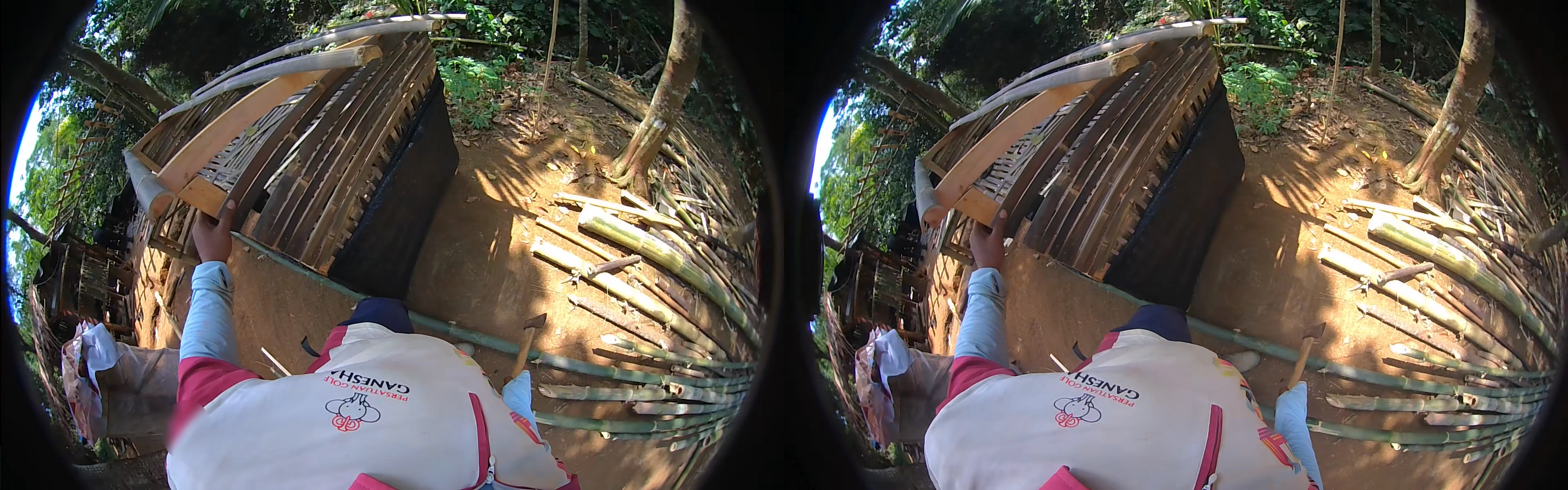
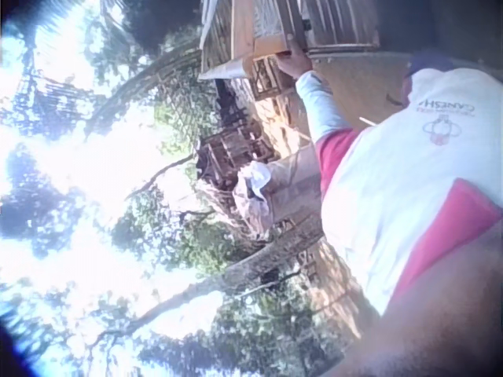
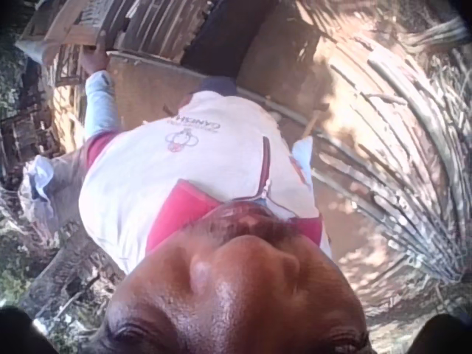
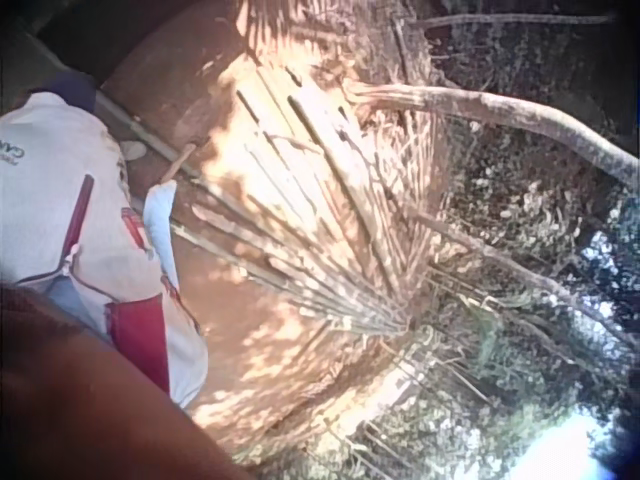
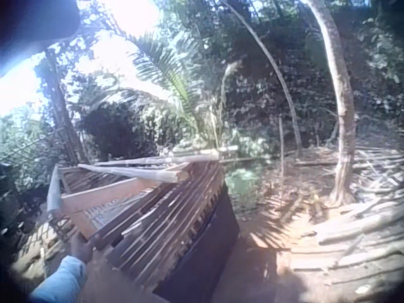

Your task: The person uses a machete to hammer wooden stakes into a bamboo structure, securing the frame components together. They repeatedly position the stakes and strike them with the tool to fasten the assembly.

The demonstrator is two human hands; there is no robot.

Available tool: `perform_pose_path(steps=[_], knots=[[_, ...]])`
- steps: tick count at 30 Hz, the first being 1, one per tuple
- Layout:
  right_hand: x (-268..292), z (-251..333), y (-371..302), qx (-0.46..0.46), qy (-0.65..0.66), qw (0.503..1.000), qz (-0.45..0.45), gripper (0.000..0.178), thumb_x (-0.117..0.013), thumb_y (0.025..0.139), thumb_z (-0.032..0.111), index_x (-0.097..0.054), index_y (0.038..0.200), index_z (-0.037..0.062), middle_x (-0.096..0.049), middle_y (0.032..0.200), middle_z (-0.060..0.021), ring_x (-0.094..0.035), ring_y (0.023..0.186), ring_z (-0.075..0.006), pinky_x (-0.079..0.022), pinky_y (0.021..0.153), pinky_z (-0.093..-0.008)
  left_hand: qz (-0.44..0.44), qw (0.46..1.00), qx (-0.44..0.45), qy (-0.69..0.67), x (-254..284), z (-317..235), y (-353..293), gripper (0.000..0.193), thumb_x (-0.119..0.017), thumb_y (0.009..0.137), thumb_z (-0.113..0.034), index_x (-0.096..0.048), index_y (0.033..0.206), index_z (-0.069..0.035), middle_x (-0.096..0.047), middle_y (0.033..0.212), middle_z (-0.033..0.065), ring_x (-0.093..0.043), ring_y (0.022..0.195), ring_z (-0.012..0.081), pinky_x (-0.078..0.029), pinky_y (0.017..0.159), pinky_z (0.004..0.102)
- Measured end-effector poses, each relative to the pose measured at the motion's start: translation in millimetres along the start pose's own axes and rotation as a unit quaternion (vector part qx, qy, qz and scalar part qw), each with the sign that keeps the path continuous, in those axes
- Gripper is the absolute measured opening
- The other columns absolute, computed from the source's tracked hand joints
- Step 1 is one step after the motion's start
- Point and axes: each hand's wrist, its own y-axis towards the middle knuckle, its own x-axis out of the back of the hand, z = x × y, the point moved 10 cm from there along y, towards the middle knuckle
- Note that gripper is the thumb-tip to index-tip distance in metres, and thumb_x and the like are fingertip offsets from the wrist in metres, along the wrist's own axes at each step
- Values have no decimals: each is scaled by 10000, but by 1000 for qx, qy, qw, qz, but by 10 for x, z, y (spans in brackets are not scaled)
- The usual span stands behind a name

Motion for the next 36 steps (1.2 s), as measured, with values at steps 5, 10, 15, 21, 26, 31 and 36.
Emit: perform_pose_path(steps=[5, 10, 15, 21, 26, 31, 36], knots=[[186, 32, 45, 6, -43, 999, 19, 576, -584, 847, 67, -422, 1400, 86, -614, 1020, -175, -620, 886, -298, -506, 805, -385, -13, 996, 1, -91, -4, 154, 5, 473, -760, 852, -316, -629, 1109, 58, -693, 1038, 129, -641, 965, 176, -481, 872, 311], [284, 427, 183, 46, -72, 996, 30, 566, -586, 850, 73, -429, 1393, 83, -615, 1020, -176, -620, 888, -302, -505, 806, -387, -20, 997, 14, -76, 23, 92, -19, 484, -766, 847, -318, -624, 1121, 54, -694, 1039, 122, -640, 970, 167, -479, 871, 304], [332, 894, 353, 90, -104, 990, 38, 555, -589, 852, 78, -435, 1386, 80, -616, 1020, -178, -620, 891, -305, -505, 808, -389, -33, 997, 15, -72, 15, 37, -72, 494, -773, 838, -290, -614, 1153, 57, -697, 1046, 124, -651, 965, 174, -490, 870, 307], [434, 1230, 442, 126, -140, 981, 45, 543, -592, 855, 85, -443, 1378, 77, -617, 1020, -180, -621, 894, -310, -504, 810, -392, -23, 998, 14, -64, 23, 119, -46, 483, -758, 858, -291, -604, 1161, 51, -685, 1066, 120, -633, 984, 167, -477, 880, 302], [580, 1450, 480, 151, -148, 977, 41, 533, -594, 857, 90, -449, 1371, 75, -618, 1020, -182, -621, 896, -314, -503, 811, -395, -46, 993, -4, -106, 50, 201, -48, 500, -761, 844, -355, -634, 1137, 29, -707, 1027, 144, -665, 971, 185, -500, 843, 317], [722, 1524, 507, 159, -163, 973, 37, 524, -597, 860, 96, -456, 1364, 72, -619, 1020, -183, -622, 899, -318, -502, 812, -397, -64, 998, 10, -16, 63, 96, -80, 481, -758, 857, -345, -624, 1114, 39, -694, 972, 92, -621, 876, 150, -482, 797, 296], [815, 1742, 655, 170, -184, 967, 35, 514, -599, 862, 101, -462, 1357, 69, -620, 1020, -185, -622, 901, -321, -502, 814, -399, -70, 997, 25, -19, 3, 147, -61, 490, -740, 870, -355, -609, 1124, 44, -683, 1011, 121, -626, 920, 176, -476, 841, 324]])
